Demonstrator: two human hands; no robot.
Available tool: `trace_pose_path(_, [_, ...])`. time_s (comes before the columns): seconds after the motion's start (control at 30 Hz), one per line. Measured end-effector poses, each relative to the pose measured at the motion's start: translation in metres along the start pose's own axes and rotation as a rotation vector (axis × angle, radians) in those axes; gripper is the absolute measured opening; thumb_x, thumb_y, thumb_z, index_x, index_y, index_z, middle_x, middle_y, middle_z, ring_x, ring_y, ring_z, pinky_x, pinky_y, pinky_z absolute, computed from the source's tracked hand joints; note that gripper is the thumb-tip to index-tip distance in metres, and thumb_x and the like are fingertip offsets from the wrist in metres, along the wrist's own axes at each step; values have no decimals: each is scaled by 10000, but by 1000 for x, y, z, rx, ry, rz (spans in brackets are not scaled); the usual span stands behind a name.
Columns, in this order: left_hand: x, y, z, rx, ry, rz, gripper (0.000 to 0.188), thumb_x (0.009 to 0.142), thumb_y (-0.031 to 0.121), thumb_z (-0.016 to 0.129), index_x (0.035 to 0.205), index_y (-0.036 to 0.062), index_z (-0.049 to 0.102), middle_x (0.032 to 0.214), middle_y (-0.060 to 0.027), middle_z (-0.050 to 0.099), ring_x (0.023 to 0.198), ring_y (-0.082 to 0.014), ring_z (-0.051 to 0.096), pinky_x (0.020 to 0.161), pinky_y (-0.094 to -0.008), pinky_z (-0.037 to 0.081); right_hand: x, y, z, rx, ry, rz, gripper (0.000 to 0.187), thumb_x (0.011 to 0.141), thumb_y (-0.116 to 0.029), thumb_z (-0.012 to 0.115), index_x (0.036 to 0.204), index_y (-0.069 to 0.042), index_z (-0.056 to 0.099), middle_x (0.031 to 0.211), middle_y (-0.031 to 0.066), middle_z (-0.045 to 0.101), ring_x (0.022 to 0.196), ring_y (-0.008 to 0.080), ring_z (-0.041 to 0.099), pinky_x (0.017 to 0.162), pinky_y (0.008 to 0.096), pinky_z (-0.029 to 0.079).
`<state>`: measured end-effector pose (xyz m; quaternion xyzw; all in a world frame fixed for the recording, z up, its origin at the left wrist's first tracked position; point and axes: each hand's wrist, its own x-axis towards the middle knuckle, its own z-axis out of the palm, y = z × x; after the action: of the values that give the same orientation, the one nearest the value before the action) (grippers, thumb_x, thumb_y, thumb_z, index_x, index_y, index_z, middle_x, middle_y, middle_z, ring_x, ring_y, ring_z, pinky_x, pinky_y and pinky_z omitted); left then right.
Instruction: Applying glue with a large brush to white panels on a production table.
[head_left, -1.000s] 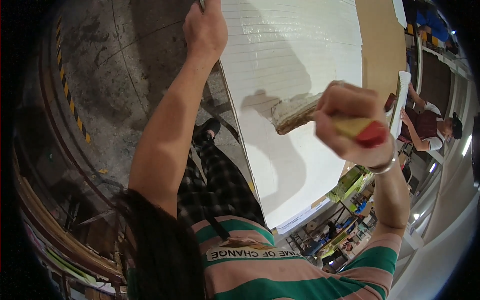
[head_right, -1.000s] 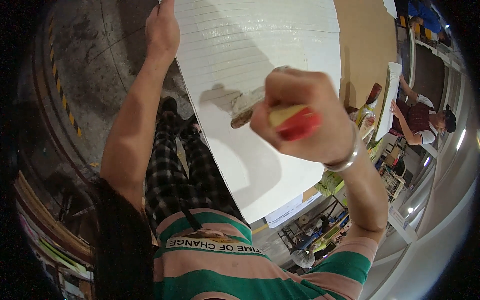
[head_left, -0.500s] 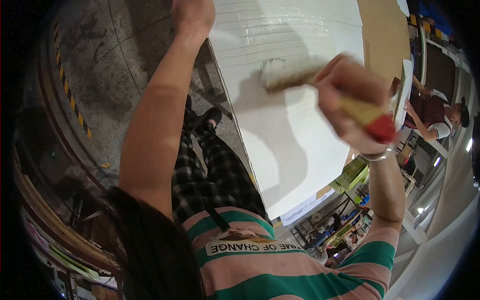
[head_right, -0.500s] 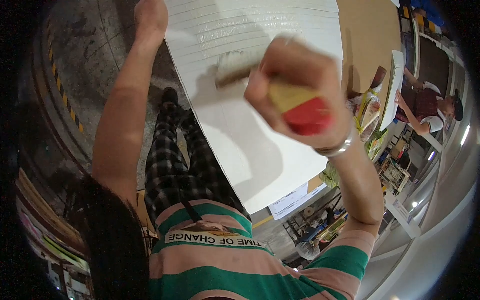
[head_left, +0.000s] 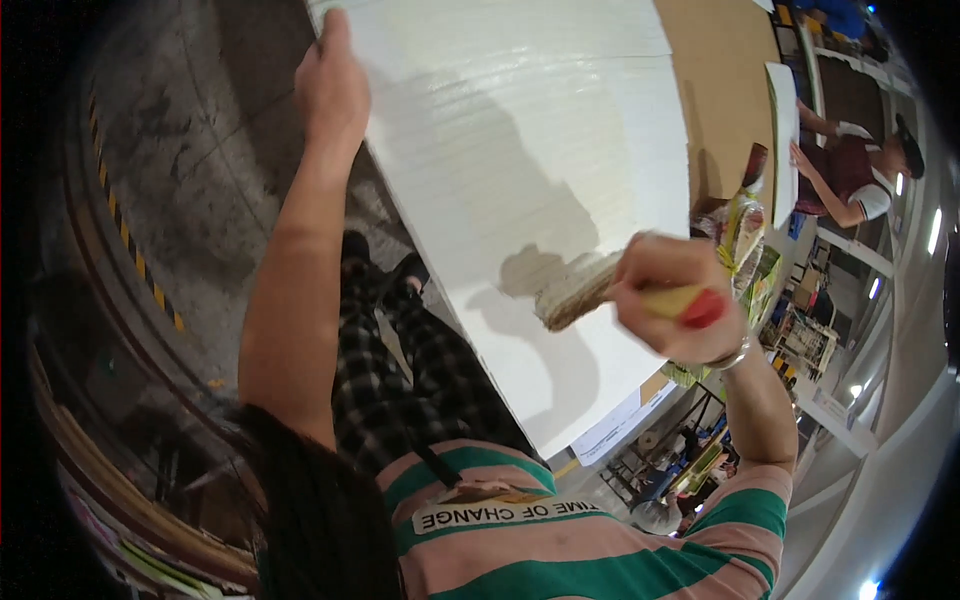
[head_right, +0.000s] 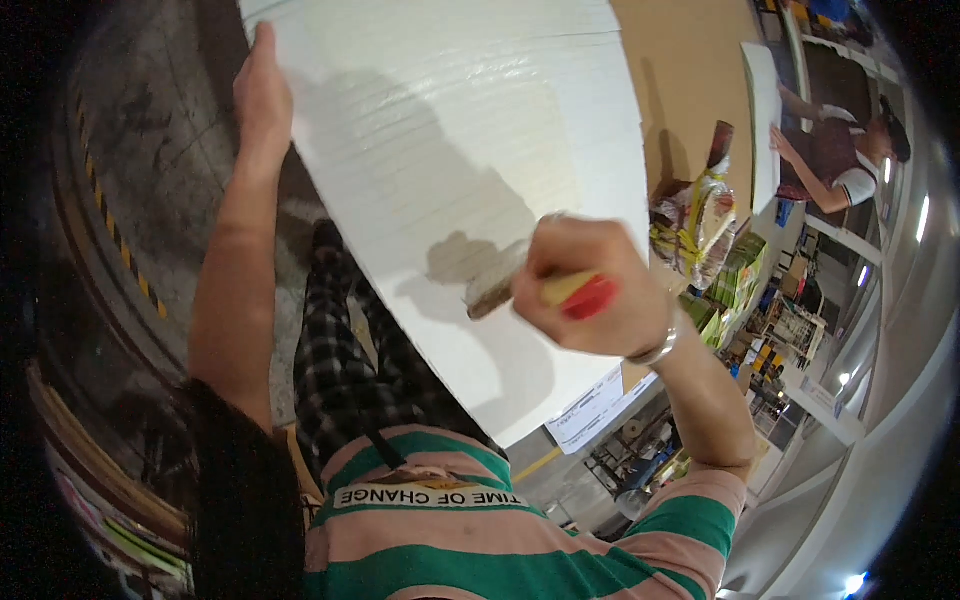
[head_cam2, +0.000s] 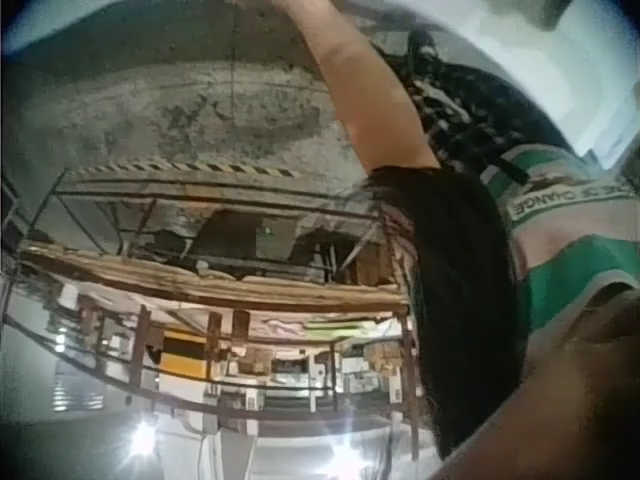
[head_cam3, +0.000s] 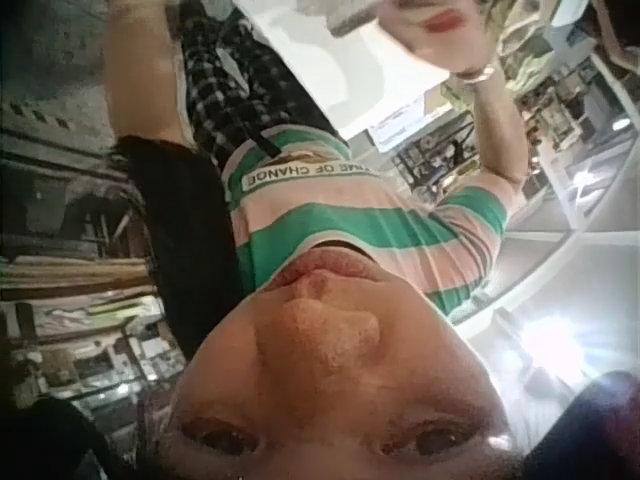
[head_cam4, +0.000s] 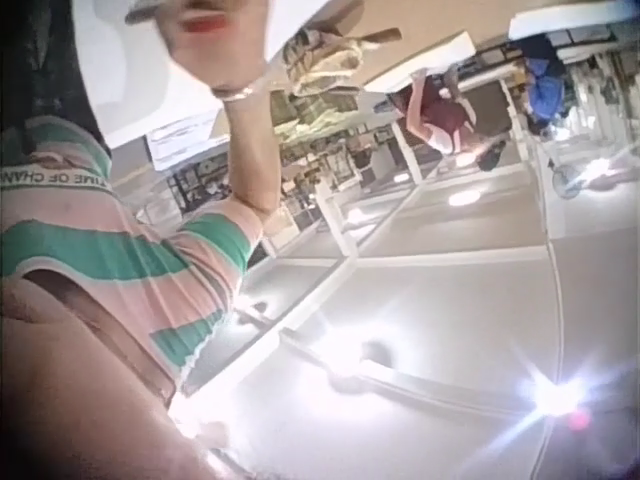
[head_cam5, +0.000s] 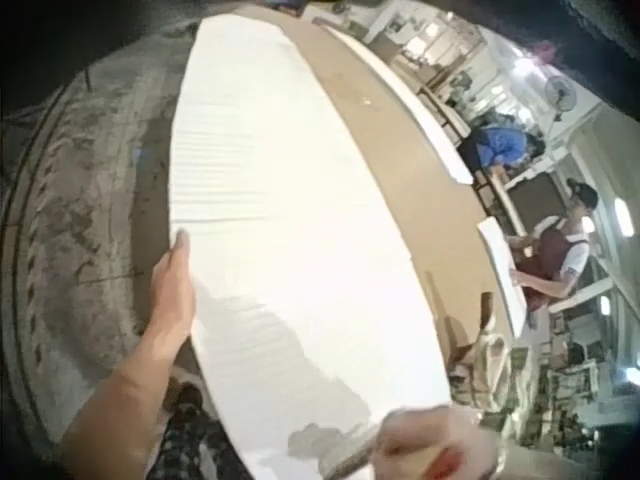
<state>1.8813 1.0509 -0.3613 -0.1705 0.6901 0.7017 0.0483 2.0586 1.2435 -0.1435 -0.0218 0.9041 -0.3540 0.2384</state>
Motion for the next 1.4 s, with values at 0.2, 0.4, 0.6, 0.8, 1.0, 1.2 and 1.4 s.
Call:
trace_pose_path(0.2, [-4,9,2,-80,-4,-60,654,924,476,429,1109,-142,536,1110,-216,589,1023,-256,544,910,-333,389,4,32,-19,32,180,69,122,748,-58,602,665,6,540,631,68,548,589,132,534,549,253,423])
trace_pose_path(0.4, [-13,20,2,-249,-40,-85,631,947,448,420,1204,-126,474,1185,-176,555,1051,-233,538,931,-305,391,59,13,-67,186,552,121,133,808,-123,592,747,-5,603,653,35,609,601,93,575,537,232,441])
trace_pose_path(0.6, [-19,22,3,-198,-31,-145,648,951,442,410,1272,-121,404,1269,-187,487,1118,-246,500,964,-316,373,45,52,-73,210,249,359,151,762,-112,577,652,-9,577,525,45,565,487,90,569,470,240,441])
trace_pose_path(0.8, [-16,13,9,-237,-90,-134,648,956,446,389,1288,-110,389,1288,-193,466,1153,-253,472,988,-317,348,107,56,-97,336,680,-55,136,753,-124,611,674,-13,595,533,39,569,488,89,568,473,233,445])
trace_pose_path(1.0, [-15,16,-2,-171,-21,-199,640,961,442,375,1306,-97,374,1294,-186,455,1165,-261,462,999,-329,338,107,50,-117,244,491,156,175,771,-125,580,669,18,588,549,30,569,500,97,578,479,241,461])
trace_pose_path(1.2, [-20,20,10,-194,-18,-281,657,959,451,365,1337,-85,336,1345,-181,403,1214,-263,417,1036,-336,301,122,89,-123,312,520,61,161,779,-125,577,705,14,611,607,58,611,566,119,619,530,245,503])
trace_pose_path(1.4, [-20,17,-4,37,-32,-124,663,966,451,335,1360,-81,303,1377,-178,370,1250,-259,381,1050,-336,281,96,76,-135,274,404,191,176,778,-126,582,715,35,615,595,68,606,522,128,607,480,247,484])
